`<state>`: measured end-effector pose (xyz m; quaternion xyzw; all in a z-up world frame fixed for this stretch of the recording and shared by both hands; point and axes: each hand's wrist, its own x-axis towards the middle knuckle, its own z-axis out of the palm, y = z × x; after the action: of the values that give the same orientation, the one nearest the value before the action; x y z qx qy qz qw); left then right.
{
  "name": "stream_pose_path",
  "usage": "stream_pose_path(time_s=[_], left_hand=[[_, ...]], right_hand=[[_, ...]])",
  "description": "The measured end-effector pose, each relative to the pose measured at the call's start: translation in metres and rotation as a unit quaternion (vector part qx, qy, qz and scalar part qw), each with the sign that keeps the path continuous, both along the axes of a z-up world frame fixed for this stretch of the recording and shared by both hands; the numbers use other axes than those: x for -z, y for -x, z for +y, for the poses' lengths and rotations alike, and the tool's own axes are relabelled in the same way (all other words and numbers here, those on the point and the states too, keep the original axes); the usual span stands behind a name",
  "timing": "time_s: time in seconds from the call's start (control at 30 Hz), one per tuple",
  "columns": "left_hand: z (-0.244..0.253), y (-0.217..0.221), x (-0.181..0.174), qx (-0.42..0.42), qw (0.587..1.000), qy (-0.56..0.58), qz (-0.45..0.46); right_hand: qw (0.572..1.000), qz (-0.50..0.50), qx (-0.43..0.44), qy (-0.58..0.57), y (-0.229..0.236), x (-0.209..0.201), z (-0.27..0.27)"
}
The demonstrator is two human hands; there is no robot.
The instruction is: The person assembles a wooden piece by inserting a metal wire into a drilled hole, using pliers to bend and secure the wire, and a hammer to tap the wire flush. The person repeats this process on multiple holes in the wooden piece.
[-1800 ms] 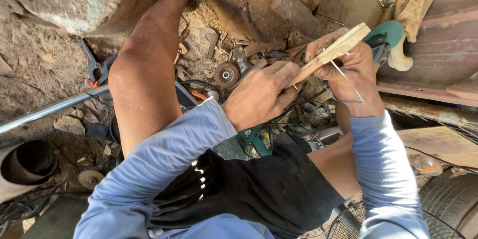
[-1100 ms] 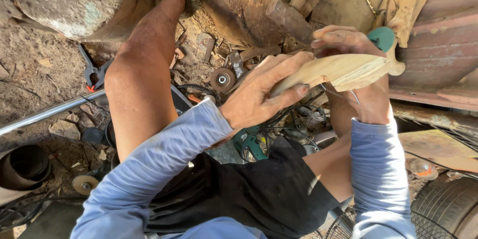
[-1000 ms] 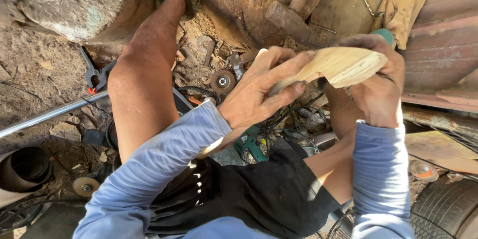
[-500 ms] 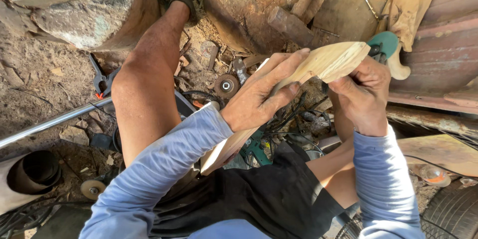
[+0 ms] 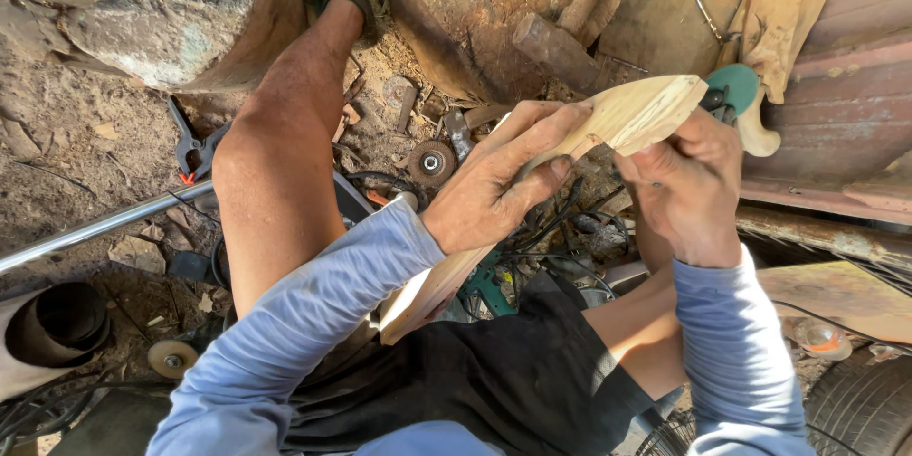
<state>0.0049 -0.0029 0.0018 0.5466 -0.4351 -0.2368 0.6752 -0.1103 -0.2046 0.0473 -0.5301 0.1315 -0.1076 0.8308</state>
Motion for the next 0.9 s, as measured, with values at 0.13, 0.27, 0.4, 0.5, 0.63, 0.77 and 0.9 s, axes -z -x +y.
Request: stream_pose_path(time_s=[0.13,0.27,0.4,0.5,0.63,0.77,0.9], left_hand=[[0.000,0.000,-0.002,0.008,1.000,-0.018,0.023],[-0.002,0.000,-0.002,0.013,1.000,-0.009,0.021],[0.000,0.001,0.000,0.007,1.000,-0.018,0.017],[-0.001,0.001,0.002,-0.002,1.000,-0.028,0.014],[-0.003,-0.003,0.007,0.026,0.999,-0.036,0.016],[-0.005,-0.003,0.022,0.011,0.998,-0.046,-0.032],[-0.001,-0.014,0.027,-0.073,0.996,-0.043,-0.016]], right_hand=[[0.872,0.007,0.040,0.487,0.009,-0.004,0.002],[0.897,-0.006,0.044,0.439,0.009,-0.001,0.003],[0.957,-0.030,0.026,0.289,0.007,0.007,0.001],[0.988,0.007,0.053,0.144,0.003,0.009,0.000],[0.966,-0.018,0.004,0.258,-0.003,0.006,0.004],[0.942,0.007,-0.004,0.336,0.002,0.015,0.001],[0.932,0.018,0.037,0.360,0.000,0.048,-0.022]])
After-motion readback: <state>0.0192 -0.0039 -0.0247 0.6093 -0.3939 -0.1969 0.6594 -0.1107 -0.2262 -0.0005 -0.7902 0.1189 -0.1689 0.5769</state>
